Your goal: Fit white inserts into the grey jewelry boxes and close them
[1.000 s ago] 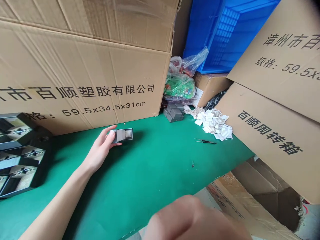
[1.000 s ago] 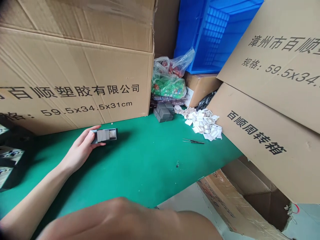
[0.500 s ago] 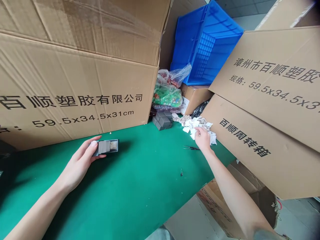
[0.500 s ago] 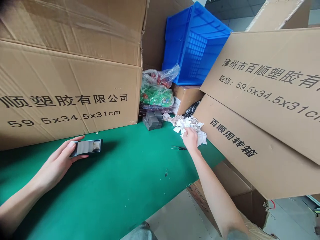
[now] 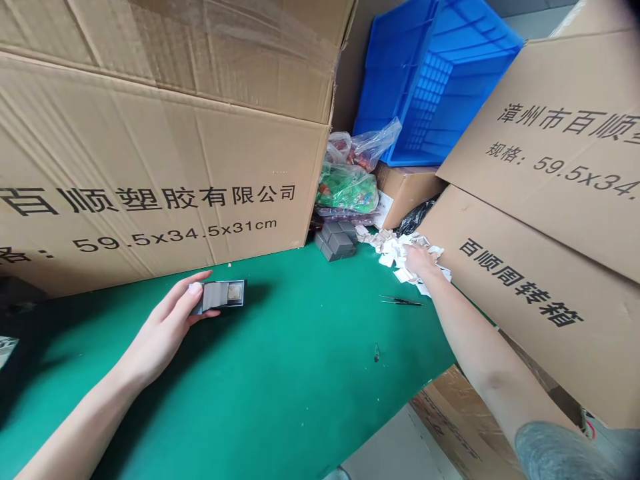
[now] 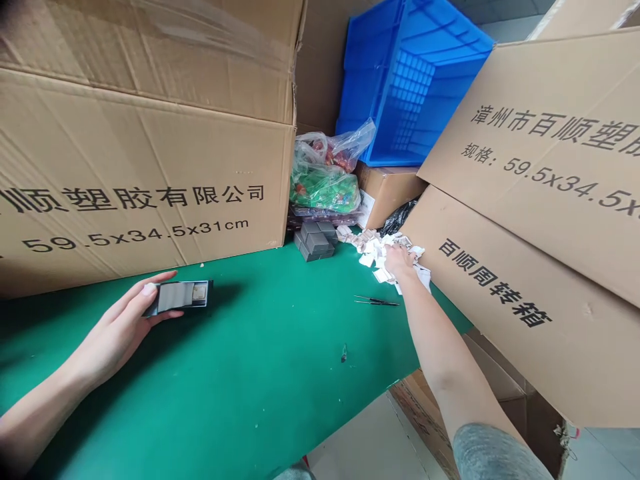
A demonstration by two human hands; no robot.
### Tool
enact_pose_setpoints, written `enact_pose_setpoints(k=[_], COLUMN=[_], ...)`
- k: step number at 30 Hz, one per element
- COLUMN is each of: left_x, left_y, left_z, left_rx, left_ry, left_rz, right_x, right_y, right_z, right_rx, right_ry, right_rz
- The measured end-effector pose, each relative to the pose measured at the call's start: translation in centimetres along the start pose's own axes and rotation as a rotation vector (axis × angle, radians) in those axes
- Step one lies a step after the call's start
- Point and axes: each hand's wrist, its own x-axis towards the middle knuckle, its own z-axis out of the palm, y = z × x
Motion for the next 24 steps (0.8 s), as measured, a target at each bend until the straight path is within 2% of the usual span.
enact_pose_setpoints(k=[3,6,11,14,17,18,19,22,24], left_x=[0.0,0.0,-0.2,-0.2,-0.2,-0.2,-0.1,-0.2,-0.2], left_y=[0.2,0.2,0.4,0.4,0.3,0.4,0.4,0.6,0.6], left_z=[-0.1,-0.1,-0.1,-0.1,-0.1,-0.1,-0.1,-0.1,-0.1], left_rx=[-0.180,-0.219,-0.242,-0.249,-0.277,-0.287,-0.295,-0.308,-0.321], left_ry=[-0.056,-0.054,-0.053,-0.058,-0.058,-0.055,-0.053,-0.054,-0.047], left_rz=[-0.100,-0.120,-0.113,-0.109,-0.100,-0.097,-0.097,-0.091,-0.087], right_x=[0.1,-0.1,-1.8,-4.9,-10.0,-12.0,-13.9,-18.5,-20.3], right_y=[0.1,-0.1,-1.8,-4.8,-10.4,-12.8,-15.4,-22.9,-26.6], right_z=[0.0,-0.7,-2.6,-3.0,-2.7,-2.6,-2.4,-1.9,-1.3], right_rx=[-0.001,0.037,0.184,0.316,0.544,0.771,0.989,1.436,1.619], right_ry=[0.026,0.098,0.338,0.499,0.583,0.550,0.459,0.005,-0.246], right_rz=[0.003,-0.014,0.024,0.054,-0.030,-0.113,-0.196,-0.356,-0.332])
